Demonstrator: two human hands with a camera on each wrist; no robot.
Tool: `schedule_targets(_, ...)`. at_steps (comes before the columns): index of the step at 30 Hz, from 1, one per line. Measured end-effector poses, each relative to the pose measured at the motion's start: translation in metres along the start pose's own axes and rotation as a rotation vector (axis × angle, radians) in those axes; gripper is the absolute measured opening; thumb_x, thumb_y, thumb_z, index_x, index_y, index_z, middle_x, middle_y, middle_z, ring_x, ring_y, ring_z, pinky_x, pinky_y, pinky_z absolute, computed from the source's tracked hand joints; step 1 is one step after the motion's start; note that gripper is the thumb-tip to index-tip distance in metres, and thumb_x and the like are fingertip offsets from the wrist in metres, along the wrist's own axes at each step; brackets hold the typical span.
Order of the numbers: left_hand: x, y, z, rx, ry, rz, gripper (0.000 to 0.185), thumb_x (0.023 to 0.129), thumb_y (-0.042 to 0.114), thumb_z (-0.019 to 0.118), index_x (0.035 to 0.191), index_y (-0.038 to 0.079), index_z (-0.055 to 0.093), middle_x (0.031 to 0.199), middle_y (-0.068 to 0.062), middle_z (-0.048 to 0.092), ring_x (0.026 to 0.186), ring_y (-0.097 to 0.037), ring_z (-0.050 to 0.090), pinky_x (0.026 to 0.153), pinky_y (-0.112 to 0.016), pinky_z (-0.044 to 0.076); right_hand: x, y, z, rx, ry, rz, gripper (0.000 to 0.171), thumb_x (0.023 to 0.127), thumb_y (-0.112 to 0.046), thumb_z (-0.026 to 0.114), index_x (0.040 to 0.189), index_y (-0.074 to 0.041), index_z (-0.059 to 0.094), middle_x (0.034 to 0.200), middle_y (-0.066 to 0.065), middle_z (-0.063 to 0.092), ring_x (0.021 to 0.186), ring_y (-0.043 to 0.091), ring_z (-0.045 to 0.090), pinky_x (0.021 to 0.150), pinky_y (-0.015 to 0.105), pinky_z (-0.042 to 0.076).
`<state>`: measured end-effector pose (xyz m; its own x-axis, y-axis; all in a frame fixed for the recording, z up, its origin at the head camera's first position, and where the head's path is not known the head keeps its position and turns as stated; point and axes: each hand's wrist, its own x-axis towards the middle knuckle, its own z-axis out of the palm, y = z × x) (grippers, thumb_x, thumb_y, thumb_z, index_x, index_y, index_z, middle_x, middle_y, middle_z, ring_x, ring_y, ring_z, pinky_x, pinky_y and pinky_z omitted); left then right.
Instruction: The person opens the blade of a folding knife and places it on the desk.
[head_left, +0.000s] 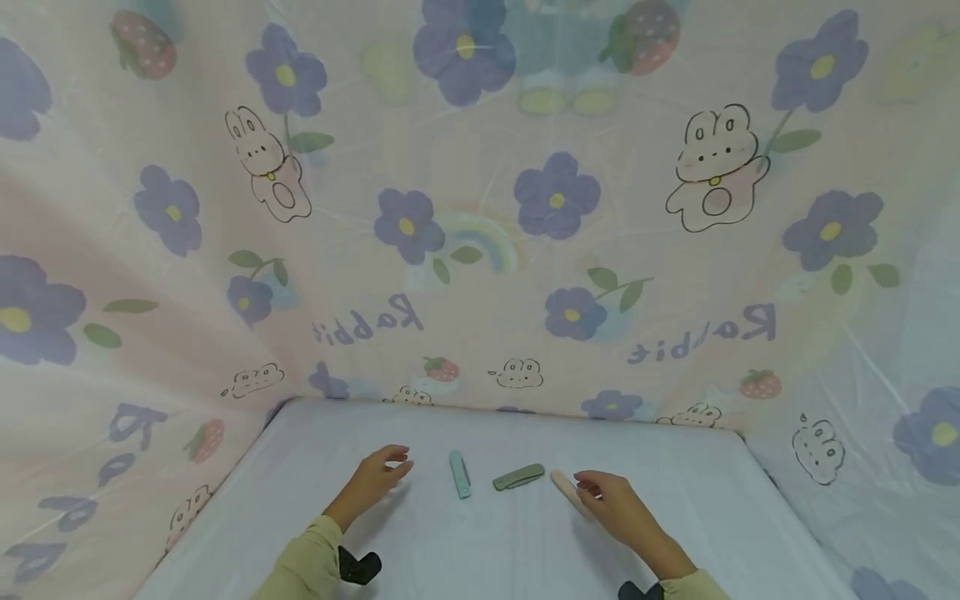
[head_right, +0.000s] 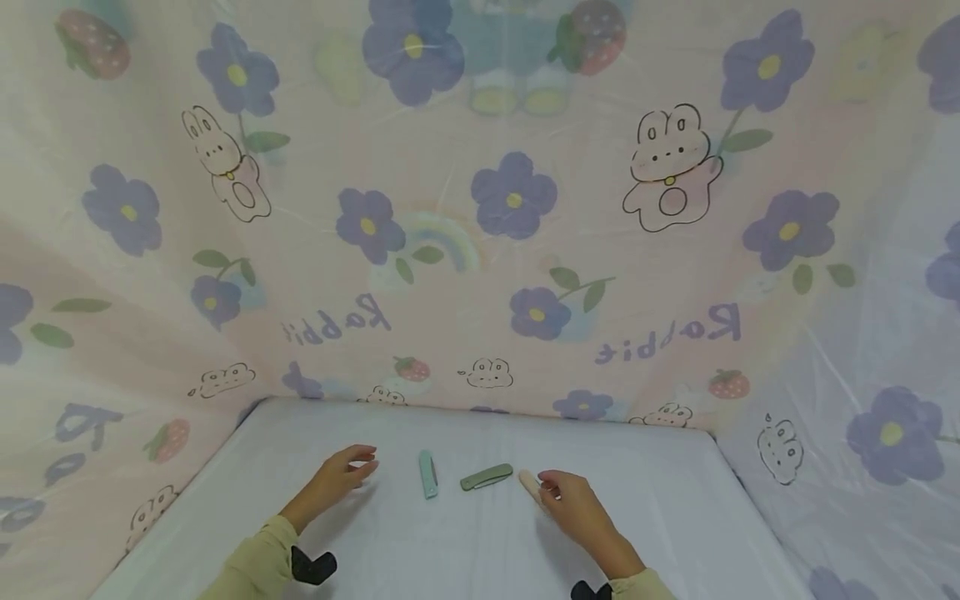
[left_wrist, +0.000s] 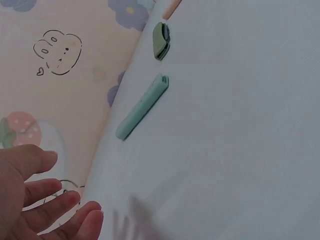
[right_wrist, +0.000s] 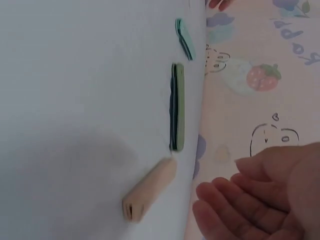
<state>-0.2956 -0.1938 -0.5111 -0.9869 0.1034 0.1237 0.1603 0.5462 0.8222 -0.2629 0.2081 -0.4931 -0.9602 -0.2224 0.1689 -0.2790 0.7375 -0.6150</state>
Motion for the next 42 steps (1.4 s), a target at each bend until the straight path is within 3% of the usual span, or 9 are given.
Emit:
schedule_targets(9, 0.016, 0.013, 0.022, -0.138, -0.099, -0.110, 0.044, 0.093, 0.023, 0.059, 0.125, -0.005, 0.049, 0.108, -0.014, 0.060, 0.091, -0.028, 0.062, 0.072, -0.032, 0.055, 0.024, -0.017, 0.024, 0.221, -0.083, -0.094, 0.024, 0.090, -0.005, 0.057, 0.110, 0.010, 0.060, 0.087, 0.013, 0.064, 0.070, 0.018, 0.064, 0.056, 0.020, 0.051)
schedule_targets(15, 0.027, 0.022, 0.034, -0.180, -0.122, -0.157, 0.041, 0.094, 0.018, 0.056, 0.126, -0.007, 0.047, 0.108, -0.019, 0.060, 0.092, -0.029, 0.061, 0.076, -0.037, 0.054, 0.041, -0.029, 0.038, 0.373, -0.138, -0.062, 0.026, 0.091, -0.005, 0.056, 0.111, 0.012, 0.059, 0.091, 0.019, 0.065, 0.074, 0.020, 0.065, 0.061, 0.023, 0.054)
schedule_targets(25, 0.044, 0.031, 0.053, -0.116, -0.104, -0.255, 0.036, 0.091, 0.015, 0.059, 0.120, -0.006, 0.053, 0.096, -0.009, 0.061, 0.080, -0.020, 0.059, 0.071, -0.033, 0.054, 0.061, -0.047, 0.061, 0.558, -0.245, 0.037, 0.033, 0.092, -0.011, 0.056, 0.115, 0.012, 0.056, 0.104, 0.021, 0.062, 0.091, 0.027, 0.063, 0.078, 0.035, 0.054)
schedule_targets(29, 0.048, 0.031, 0.059, -0.152, -0.105, -0.272, 0.035, 0.091, 0.012, 0.057, 0.120, -0.008, 0.052, 0.099, -0.012, 0.061, 0.081, -0.021, 0.060, 0.072, -0.034, 0.053, 0.069, -0.052, 0.072, 0.631, -0.264, 0.064, 0.035, 0.091, -0.009, 0.056, 0.117, 0.015, 0.052, 0.107, 0.024, 0.059, 0.092, 0.029, 0.062, 0.080, 0.038, 0.053)
schedule_targets(35, 0.051, 0.029, 0.065, -0.191, -0.087, -0.266, 0.033, 0.089, 0.010, 0.057, 0.115, -0.010, 0.053, 0.095, -0.013, 0.059, 0.077, -0.020, 0.059, 0.066, -0.031, 0.053, 0.076, -0.063, 0.087, 0.662, -0.296, 0.092, 0.040, 0.091, -0.007, 0.055, 0.121, 0.018, 0.047, 0.111, 0.027, 0.058, 0.095, 0.031, 0.061, 0.080, 0.037, 0.053)
schedule_targets(42, 0.050, 0.028, 0.072, -0.188, -0.073, -0.245, 0.033, 0.086, 0.008, 0.057, 0.113, -0.009, 0.054, 0.092, -0.011, 0.060, 0.076, -0.019, 0.059, 0.064, -0.030, 0.053, 0.087, -0.074, 0.098, 0.568, -0.313, 0.172, 0.040, 0.092, -0.011, 0.054, 0.124, 0.012, 0.048, 0.109, 0.018, 0.060, 0.094, 0.027, 0.060, 0.080, 0.037, 0.052)
